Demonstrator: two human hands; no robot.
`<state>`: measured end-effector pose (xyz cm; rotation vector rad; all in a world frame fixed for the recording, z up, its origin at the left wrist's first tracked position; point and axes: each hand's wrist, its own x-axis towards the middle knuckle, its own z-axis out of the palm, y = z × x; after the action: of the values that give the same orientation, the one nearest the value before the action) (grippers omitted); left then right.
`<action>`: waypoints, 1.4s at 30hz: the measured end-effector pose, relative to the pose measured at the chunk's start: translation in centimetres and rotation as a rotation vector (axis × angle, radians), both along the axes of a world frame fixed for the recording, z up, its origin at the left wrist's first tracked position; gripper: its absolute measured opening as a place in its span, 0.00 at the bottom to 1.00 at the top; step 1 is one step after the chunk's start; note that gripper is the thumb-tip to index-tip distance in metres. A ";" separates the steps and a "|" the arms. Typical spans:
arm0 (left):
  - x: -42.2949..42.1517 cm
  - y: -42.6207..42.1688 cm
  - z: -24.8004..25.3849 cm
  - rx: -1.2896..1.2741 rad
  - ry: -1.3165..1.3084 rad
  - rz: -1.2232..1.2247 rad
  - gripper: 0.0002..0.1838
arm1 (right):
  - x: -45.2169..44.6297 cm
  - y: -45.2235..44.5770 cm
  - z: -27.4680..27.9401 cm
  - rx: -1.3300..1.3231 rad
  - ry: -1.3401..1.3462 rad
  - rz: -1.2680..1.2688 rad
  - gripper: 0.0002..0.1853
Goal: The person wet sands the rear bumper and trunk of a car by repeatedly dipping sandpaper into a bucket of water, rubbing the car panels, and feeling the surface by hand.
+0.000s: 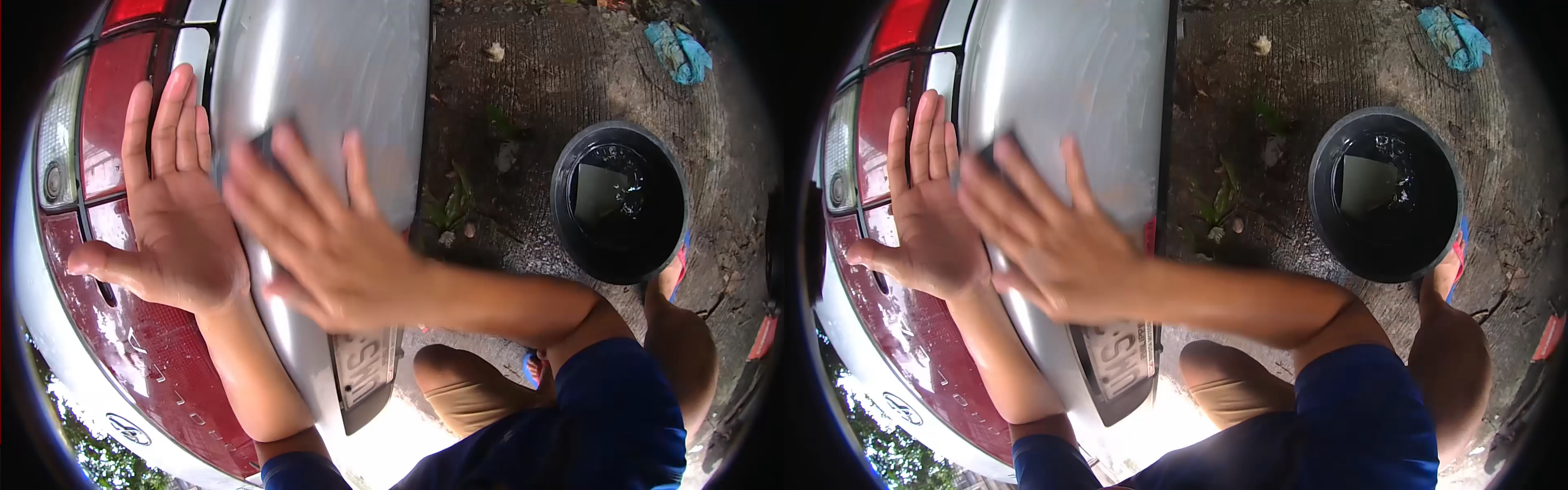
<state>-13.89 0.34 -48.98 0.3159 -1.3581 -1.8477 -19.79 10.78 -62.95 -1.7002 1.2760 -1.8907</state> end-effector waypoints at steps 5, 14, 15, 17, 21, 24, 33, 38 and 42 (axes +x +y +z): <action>0.4 -0.6 -0.5 0.019 -0.010 -0.016 0.77 | -0.8 -2.2 -1.1 0.040 -0.018 -0.048 0.44; 1.1 -1.3 -0.8 0.051 0.015 -0.057 0.81 | -5.1 -9.2 -1.1 0.095 -0.138 -0.179 0.39; 1.4 -1.5 -0.9 0.071 0.009 -0.052 0.81 | -4.4 -8.7 -1.2 0.121 -0.132 -0.211 0.39; 0.2 -1.2 -0.5 0.092 0.011 -0.065 0.81 | -3.2 -6.6 -0.8 0.151 -0.106 -0.295 0.39; 0.7 -0.7 -0.3 0.020 0.013 -0.008 0.80 | 3.3 2.1 -0.5 -0.007 -0.034 0.025 0.40; 0.8 -1.5 -0.7 0.035 0.005 -0.070 0.81 | -4.4 -7.6 -1.2 0.111 -0.092 -0.269 0.36; -2.3 -0.4 -3.6 -0.769 -0.913 0.461 0.50 | -2.8 -13.0 -7.9 0.213 -0.198 -0.518 0.41; -3.6 1.9 -4.0 -1.327 -1.279 0.335 0.32 | 2.3 2.0 -6.2 0.324 -0.274 0.008 0.47; -3.4 1.9 -4.0 -1.594 -1.469 0.290 0.36 | -5.1 -6.2 -7.8 0.324 -0.264 -0.003 0.44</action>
<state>-17.33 2.22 -53.01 0.9140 -2.9119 0.4124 -24.91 4.55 -70.72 -1.2438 1.3851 -1.7265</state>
